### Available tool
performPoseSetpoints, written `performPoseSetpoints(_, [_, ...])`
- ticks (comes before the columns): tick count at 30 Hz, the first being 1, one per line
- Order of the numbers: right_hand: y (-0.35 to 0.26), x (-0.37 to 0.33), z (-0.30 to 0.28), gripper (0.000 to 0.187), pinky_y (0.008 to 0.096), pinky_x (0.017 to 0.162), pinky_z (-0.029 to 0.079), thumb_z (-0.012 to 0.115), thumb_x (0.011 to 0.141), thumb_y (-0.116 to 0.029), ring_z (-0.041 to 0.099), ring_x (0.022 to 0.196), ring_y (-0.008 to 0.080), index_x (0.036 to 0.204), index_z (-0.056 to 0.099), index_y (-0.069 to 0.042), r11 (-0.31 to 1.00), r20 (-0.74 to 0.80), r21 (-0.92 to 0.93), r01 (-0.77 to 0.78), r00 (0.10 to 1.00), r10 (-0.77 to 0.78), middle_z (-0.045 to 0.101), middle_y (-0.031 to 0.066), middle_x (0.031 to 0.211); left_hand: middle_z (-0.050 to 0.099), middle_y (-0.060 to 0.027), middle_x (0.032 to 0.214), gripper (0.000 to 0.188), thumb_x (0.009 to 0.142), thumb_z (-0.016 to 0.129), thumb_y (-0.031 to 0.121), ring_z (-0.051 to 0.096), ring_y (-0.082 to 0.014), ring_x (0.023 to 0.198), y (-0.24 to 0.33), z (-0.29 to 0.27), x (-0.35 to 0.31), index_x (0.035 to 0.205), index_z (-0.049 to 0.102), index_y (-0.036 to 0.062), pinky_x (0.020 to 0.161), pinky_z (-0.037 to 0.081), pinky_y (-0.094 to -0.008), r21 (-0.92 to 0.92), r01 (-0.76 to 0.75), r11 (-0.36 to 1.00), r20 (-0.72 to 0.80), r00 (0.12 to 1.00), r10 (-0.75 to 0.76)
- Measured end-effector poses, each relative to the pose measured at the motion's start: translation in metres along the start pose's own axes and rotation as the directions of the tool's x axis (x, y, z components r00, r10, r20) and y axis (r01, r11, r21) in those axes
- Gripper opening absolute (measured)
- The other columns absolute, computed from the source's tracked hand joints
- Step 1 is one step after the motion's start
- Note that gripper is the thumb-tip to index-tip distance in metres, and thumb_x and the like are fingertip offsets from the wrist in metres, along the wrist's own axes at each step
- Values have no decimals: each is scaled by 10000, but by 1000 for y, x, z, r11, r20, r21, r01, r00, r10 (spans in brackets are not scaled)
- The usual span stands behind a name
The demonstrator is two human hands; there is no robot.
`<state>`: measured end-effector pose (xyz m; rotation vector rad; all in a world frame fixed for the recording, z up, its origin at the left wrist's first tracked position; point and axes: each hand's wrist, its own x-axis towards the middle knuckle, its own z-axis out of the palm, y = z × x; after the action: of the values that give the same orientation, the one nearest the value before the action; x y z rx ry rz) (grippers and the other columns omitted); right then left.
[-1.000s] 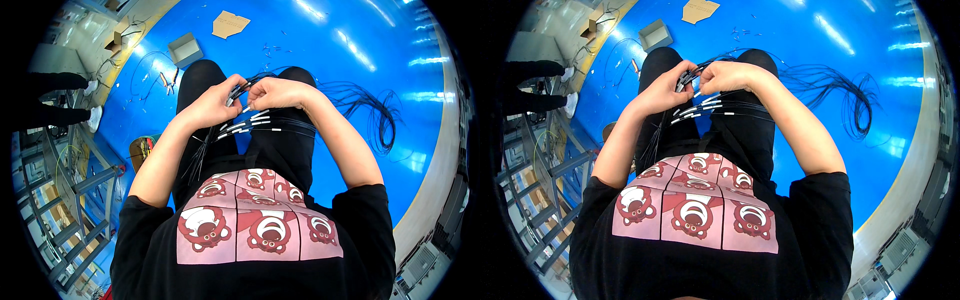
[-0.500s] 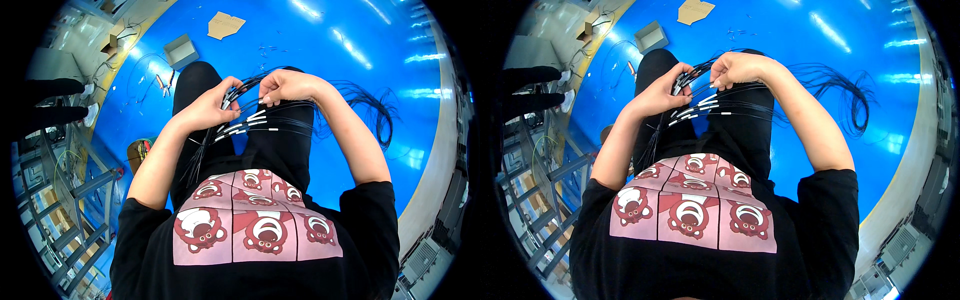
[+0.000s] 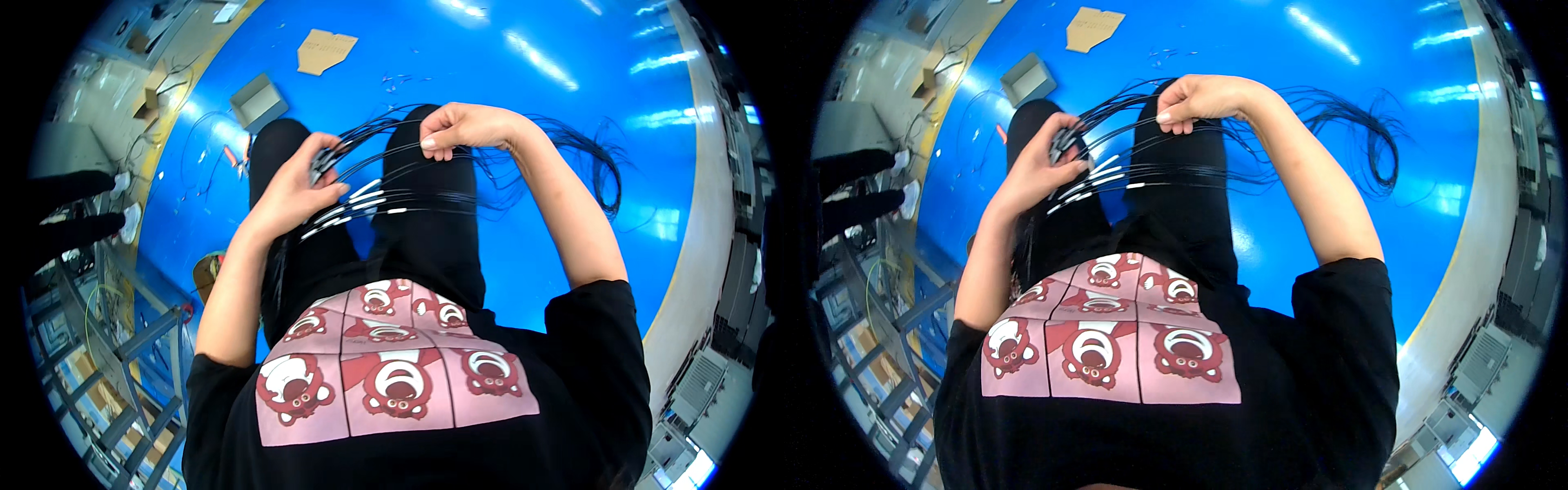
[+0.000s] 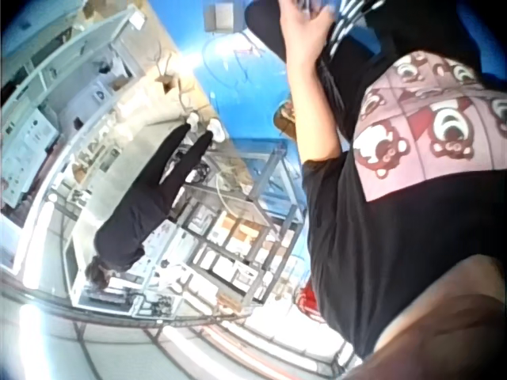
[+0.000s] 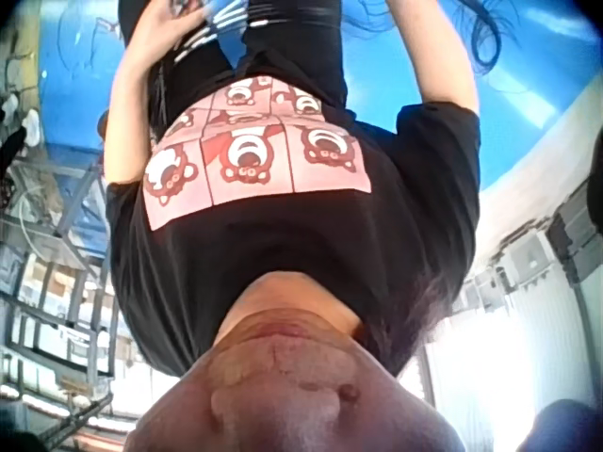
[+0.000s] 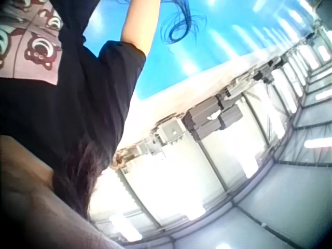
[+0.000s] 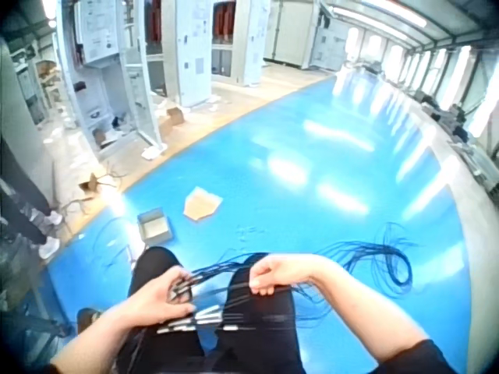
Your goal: The person sits on the floor and repeatedly gathers, aligns, and separates a bundle of black wires with white connectors. They adjust the bundle in their hands, occasionally lifting and repositioning the wires to maintain alignment.
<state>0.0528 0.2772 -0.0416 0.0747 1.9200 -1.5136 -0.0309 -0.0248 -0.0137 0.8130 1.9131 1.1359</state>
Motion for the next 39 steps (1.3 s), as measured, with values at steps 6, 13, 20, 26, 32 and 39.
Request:
performPoseSetpoints(6, [37, -57, -34, 281, 297, 859, 475, 600, 950, -303, 666, 814, 131, 920, 682, -37, 991, -39, 124, -43, 998, 48, 704, 63, 918, 509, 31, 1080, 492, 751, 697, -3, 468, -36, 826, -3, -8, 0, 1190, 493, 85, 732, 421, -181, -8, 41, 999, -17, 999, -41])
performPoseSetpoints(13, [44, -112, -63, 320, 276, 825, 464, 602, 944, -344, 616, 746, 118, 897, 680, -37, 990, -211, 73, -125, 968, 137, 690, 53, 862, 453, 32, 716, 415, 740, 661, -37, 407, -38, 634, -7, -10, 0, 1113, 524, 83, 579, 363, -203, 175, -17, 984, -138, 990, 41])
performPoseSetpoints(20, [71, -161, -103, 127, 255, 820, 459, 699, 860, -189, 607, 777, 88, 871, 679, -63, 988, -350, -27, -153, 927, 134, 675, 1, 817, 448, 38, 708, 389, 753, 629, -47, 389, -27, 636, 5, -6, -2, 1109, 535, 74, 566, 347, -194, 195, -6, 981, -148, 988, 35])
performPoseSetpoints(26, [93, -152, -133, 172, 273, 825, 452, 702, 866, -213, 598, 818, 106, 891, 678, -44, 977, -622, -166, -136, 783, 3, 672, 10, 853, 559, -61, 783, 415, 762, 580, -28, 516, -108, 643, -15, 1, -2, 1156, 517, 85, 609, 447, -251, 336, -17, 942, -198, 976, 89])
performPoseSetpoints(32, [97, -53, -70, 221, 352, 792, 510, 729, 801, -171, 642, 867, 243, 993, 690, -69, 811, -827, -519, -270, 399, -397, 687, 113, 940, 592, -197, 1149, 514, 852, 526, 55, 612, -375, 1020, -23, 5, 4, 1352, 417, 112, 899, 455, -397, 328, -209, 921, -230, 928, 293])
performPoseSetpoints(39, [-17, 1, 66, 103, 352, 743, 508, 647, 841, -76, 635, 830, 270, 931, 631, -28, 763, -559, -567, 310, 536, -633, 642, 116, 902, 496, -87, 1280, 502, 888, 540, 33, 448, -196, 1225, -25, -2, 3, 1373, 417, 75, 1057, 328, -333, 49, -103, 993, -101, 989, 108])
